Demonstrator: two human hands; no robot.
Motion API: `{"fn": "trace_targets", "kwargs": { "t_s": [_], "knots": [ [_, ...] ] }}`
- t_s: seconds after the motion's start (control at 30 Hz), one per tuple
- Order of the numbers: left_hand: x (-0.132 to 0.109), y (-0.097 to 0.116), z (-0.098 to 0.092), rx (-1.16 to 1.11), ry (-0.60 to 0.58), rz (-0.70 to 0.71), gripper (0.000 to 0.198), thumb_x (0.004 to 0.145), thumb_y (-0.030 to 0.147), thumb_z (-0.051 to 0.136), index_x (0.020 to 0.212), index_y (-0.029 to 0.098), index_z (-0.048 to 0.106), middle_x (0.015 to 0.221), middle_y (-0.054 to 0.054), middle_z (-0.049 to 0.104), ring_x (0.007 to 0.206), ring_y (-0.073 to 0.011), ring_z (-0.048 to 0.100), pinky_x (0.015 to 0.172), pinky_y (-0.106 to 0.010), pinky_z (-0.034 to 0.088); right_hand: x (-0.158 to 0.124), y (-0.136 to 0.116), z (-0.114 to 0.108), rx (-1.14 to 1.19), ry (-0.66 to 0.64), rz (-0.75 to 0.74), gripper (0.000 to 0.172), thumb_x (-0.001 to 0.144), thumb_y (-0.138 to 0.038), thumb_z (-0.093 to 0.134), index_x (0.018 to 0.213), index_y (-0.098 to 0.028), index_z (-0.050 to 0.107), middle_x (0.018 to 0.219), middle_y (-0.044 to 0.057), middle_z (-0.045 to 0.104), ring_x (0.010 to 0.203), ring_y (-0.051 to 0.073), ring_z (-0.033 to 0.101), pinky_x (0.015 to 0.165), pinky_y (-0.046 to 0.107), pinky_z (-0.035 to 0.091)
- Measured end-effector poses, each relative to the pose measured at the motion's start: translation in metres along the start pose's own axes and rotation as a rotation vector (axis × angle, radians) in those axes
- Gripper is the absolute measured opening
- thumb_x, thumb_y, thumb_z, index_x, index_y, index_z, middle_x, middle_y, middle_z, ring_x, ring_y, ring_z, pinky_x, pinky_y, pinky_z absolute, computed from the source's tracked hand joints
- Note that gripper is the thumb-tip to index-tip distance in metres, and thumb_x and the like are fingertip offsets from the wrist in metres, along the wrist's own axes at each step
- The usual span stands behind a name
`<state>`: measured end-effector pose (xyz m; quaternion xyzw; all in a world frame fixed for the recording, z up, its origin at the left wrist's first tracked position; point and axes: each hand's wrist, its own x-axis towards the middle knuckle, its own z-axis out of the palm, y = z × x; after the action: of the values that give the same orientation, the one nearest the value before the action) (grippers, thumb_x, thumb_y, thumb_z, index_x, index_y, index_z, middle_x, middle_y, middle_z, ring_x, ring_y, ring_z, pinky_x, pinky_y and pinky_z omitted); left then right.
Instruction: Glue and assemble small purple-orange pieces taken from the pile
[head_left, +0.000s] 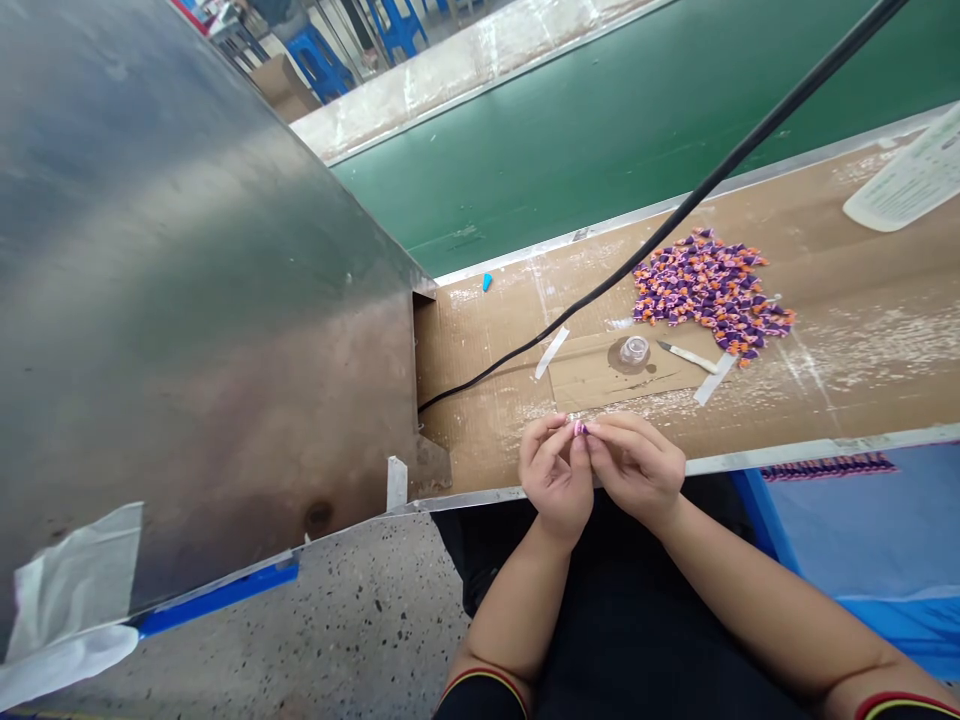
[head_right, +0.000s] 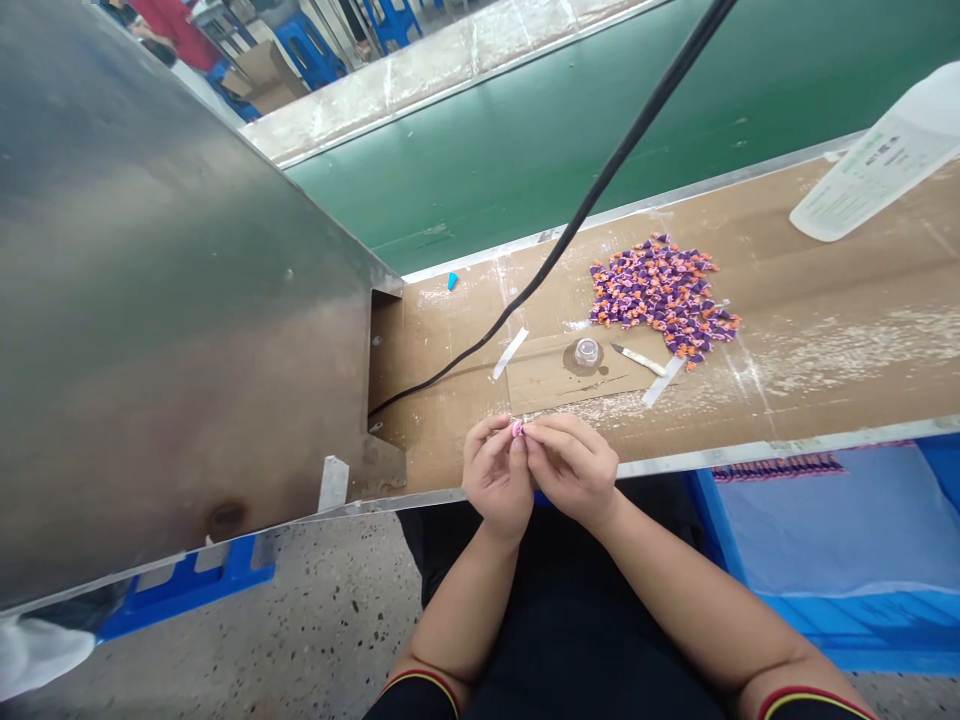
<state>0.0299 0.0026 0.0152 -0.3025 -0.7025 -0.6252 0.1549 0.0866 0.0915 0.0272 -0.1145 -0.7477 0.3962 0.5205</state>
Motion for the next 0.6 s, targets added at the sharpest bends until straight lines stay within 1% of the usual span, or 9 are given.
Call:
{"fn": "trace_targets", "kwargs": {
  "t_s": [0.13, 0.27, 0.37, 0.43, 0.5, 0.6],
  "knots": [
    [0.003, 0.0, -0.002, 0.092, -0.007, 0.094, 0.02, 0.098, 0.012, 0.072, 0.114, 0.021, 0.078, 0.114, -0.007, 0.069, 0.099, -0.0175, 0.074, 0.08, -0.032, 0.068, -0.002, 0.002, -0.001, -0.006, -0.011, 0.014, 0.038, 0.092, -0.009, 0.073, 0.121, -0.033, 0.079, 0.096, 0.002, 0.082, 0.078, 0.019, 0.08, 0.07, 0.032, 0.069],
    [0.009, -0.001, -0.007, 0.186, -0.016, 0.199, 0.019, 0.096, 0.011, 0.074, 0.112, 0.021, 0.078, 0.108, -0.007, 0.069, 0.098, -0.0181, 0.071, 0.076, -0.031, 0.066, -0.003, 0.003, -0.001, 0.008, -0.037, 0.024, 0.033, 0.093, -0.01, 0.073, 0.115, -0.032, 0.08, 0.095, 0.002, 0.082, 0.077, 0.019, 0.079, 0.071, 0.032, 0.07],
    [0.012, -0.002, -0.009, 0.203, -0.014, 0.221, 0.019, 0.097, 0.012, 0.073, 0.112, 0.021, 0.077, 0.104, -0.005, 0.068, 0.094, -0.0174, 0.07, 0.08, -0.033, 0.066, -0.002, 0.003, 0.001, -0.015, -0.042, 0.025, 0.023, 0.094, -0.012, 0.073, 0.107, -0.03, 0.08, 0.091, 0.003, 0.082, 0.074, 0.019, 0.079, 0.069, 0.033, 0.071],
    [0.013, -0.003, -0.01, 0.204, -0.009, 0.226, 0.019, 0.097, 0.011, 0.073, 0.113, 0.022, 0.077, 0.103, -0.005, 0.067, 0.093, -0.017, 0.07, 0.081, -0.034, 0.066, -0.002, 0.002, 0.001, -0.017, -0.047, 0.031, 0.021, 0.094, -0.013, 0.073, 0.104, -0.029, 0.08, 0.09, 0.003, 0.082, 0.073, 0.019, 0.079, 0.068, 0.034, 0.071],
    [0.013, -0.003, -0.009, 0.204, -0.005, 0.23, 0.019, 0.097, 0.012, 0.073, 0.112, 0.022, 0.077, 0.102, -0.005, 0.066, 0.093, -0.0169, 0.069, 0.08, -0.033, 0.066, -0.001, 0.002, 0.001, -0.014, -0.049, 0.024, 0.022, 0.094, -0.011, 0.073, 0.105, -0.029, 0.08, 0.09, 0.003, 0.082, 0.074, 0.019, 0.079, 0.067, 0.033, 0.071],
    [0.013, -0.002, -0.009, 0.206, -0.007, 0.234, 0.017, 0.098, 0.012, 0.073, 0.111, 0.021, 0.076, 0.101, -0.004, 0.064, 0.092, -0.0164, 0.069, 0.079, -0.032, 0.065, -0.001, 0.002, 0.0, -0.004, -0.041, 0.002, 0.03, 0.092, -0.007, 0.073, 0.111, -0.029, 0.08, 0.092, 0.003, 0.082, 0.075, 0.019, 0.079, 0.069, 0.033, 0.07]
  ]
}}
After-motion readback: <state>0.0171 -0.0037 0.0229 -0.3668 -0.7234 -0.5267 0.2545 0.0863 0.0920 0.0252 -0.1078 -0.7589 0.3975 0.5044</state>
